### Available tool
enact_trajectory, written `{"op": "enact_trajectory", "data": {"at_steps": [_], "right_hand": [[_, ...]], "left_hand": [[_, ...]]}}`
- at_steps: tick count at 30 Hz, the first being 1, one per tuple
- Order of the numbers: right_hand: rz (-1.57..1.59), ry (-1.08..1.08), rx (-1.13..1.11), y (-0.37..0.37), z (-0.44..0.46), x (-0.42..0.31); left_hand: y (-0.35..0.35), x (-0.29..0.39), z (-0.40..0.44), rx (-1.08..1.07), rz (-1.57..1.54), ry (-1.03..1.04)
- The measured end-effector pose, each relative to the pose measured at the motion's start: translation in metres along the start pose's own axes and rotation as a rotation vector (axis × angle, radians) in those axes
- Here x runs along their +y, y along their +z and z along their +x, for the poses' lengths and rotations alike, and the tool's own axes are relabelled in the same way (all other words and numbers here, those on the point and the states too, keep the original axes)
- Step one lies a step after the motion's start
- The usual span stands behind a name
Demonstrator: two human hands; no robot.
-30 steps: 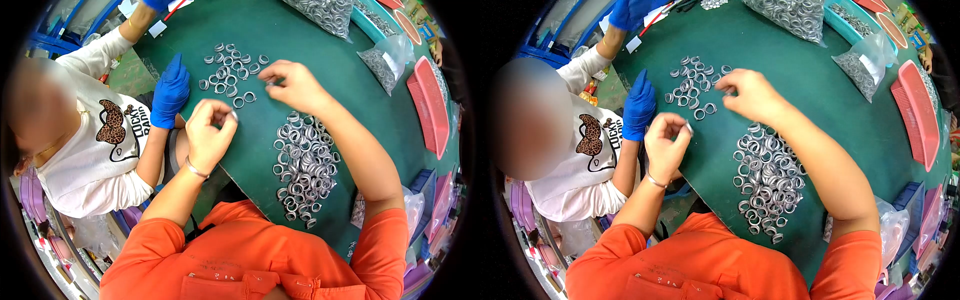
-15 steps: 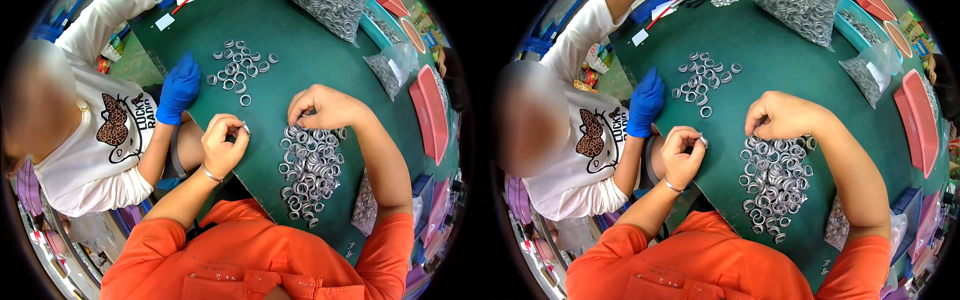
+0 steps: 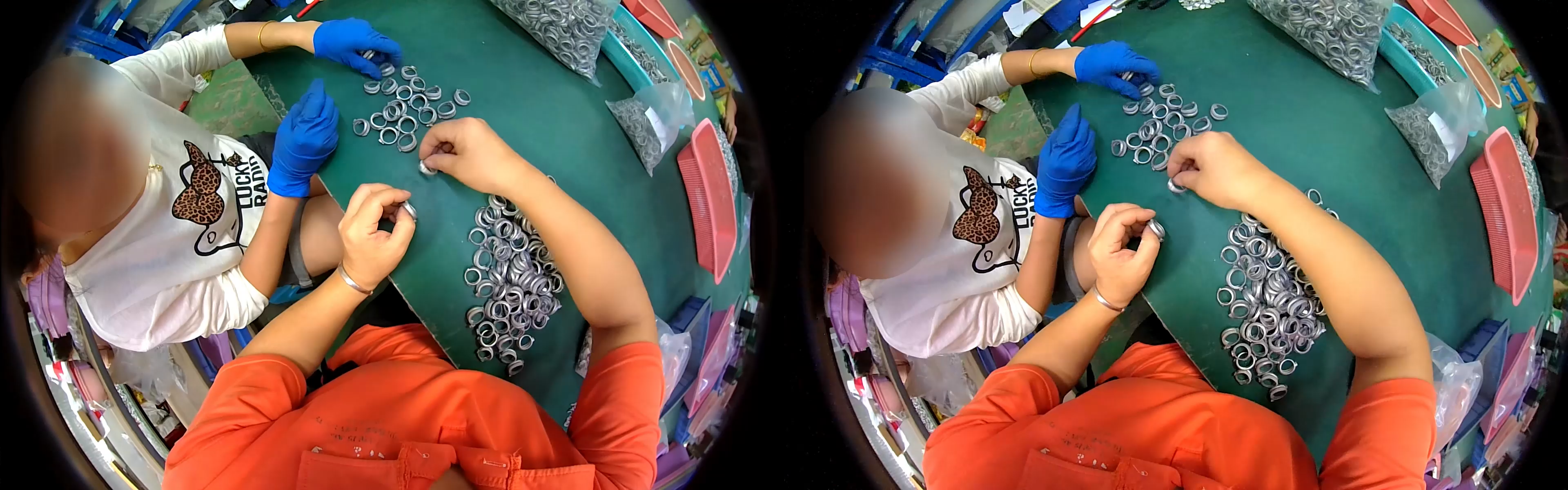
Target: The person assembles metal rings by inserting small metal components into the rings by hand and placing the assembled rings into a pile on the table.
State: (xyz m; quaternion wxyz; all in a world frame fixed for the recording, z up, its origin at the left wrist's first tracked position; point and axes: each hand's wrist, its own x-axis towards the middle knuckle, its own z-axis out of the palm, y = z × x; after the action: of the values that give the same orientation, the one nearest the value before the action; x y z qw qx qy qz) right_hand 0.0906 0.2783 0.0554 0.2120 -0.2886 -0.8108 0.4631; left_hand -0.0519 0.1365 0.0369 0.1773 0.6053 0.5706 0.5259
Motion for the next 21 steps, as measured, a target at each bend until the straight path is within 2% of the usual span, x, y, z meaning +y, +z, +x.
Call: {"op": "enact_trajectory", "data": {"at_steps": [1,3,5,8,21], "right_hand": [[0.225,0.176,-0.043,-0.003,-0.002,0.001],[0.330,0.230,-0.071,-0.006,-0.005,0.003],[0.462,0.170,-0.032,-0.006,-0.011,0.001],[0.452,0.032,-0.014,-0.003,-0.016,0.001],[0.587,0.025,-0.052,0.001,-0.019,-0.004]], "left_hand": [[0.001,0.000,-0.001,0.015,-0.022,-0.012],[0.002,-0.002,-0.002,0.014,-0.024,-0.020],[0.002,-0.003,-0.003,0.016,-0.020,-0.028],[0.002,-0.003,-0.006,0.017,-0.041,-0.039],[0.003,-0.003,-0.003,0.035,-0.043,-0.023]]}}
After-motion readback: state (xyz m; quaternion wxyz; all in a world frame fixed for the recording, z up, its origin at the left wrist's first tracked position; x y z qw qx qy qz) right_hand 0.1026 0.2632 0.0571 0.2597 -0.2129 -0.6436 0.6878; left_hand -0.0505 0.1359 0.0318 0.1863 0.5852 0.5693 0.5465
